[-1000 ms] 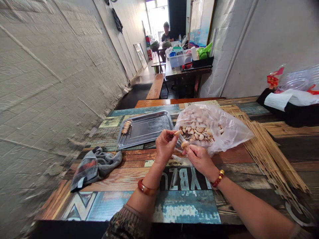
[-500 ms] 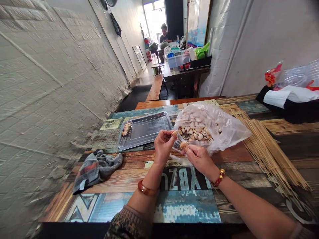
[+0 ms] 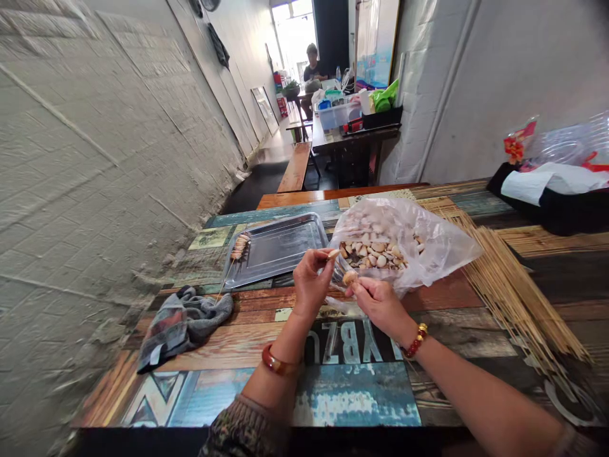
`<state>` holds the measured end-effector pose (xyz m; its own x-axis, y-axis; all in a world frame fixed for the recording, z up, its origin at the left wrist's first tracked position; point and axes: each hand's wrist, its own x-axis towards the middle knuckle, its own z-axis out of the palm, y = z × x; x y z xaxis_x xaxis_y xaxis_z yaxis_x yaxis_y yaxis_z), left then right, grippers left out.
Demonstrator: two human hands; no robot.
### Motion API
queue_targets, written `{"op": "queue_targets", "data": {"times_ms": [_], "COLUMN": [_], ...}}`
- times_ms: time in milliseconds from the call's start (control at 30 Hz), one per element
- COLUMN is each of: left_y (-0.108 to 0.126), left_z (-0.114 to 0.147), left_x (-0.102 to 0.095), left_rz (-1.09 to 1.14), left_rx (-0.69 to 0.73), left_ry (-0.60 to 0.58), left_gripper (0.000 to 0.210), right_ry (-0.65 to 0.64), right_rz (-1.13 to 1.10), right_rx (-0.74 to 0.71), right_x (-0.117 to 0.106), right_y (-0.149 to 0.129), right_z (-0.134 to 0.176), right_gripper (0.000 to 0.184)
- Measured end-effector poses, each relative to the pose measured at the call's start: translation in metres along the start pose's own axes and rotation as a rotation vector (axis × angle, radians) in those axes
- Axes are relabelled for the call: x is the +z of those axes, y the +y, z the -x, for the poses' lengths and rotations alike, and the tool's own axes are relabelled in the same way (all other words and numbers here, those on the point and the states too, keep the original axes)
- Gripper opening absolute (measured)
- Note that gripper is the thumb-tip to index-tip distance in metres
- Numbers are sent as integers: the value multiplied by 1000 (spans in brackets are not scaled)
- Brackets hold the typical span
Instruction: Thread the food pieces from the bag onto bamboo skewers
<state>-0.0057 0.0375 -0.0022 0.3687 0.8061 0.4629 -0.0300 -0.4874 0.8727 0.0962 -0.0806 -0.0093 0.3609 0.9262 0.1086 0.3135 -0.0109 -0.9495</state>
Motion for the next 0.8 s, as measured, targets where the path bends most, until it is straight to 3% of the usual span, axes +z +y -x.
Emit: {"op": "queue_targets", "data": {"times_ms": [200,467,800], "left_y": [-1,1,11], "left_z": [1,0,0], "left_x": [2,3,4], "left_rz": [-76,151,218], "left_rx": [65,-85,-193], "left_ry": [-29,3,19], "left_gripper": [9,18,22], "right_ry": [14,64,81], "right_rz": [43,155,180], "right_rx": [-12,-126,-170], "right_x": [0,2,3], "right_y": [-1,1,4], "right_z": [0,-2,-2], "right_gripper": [34,35,34]}}
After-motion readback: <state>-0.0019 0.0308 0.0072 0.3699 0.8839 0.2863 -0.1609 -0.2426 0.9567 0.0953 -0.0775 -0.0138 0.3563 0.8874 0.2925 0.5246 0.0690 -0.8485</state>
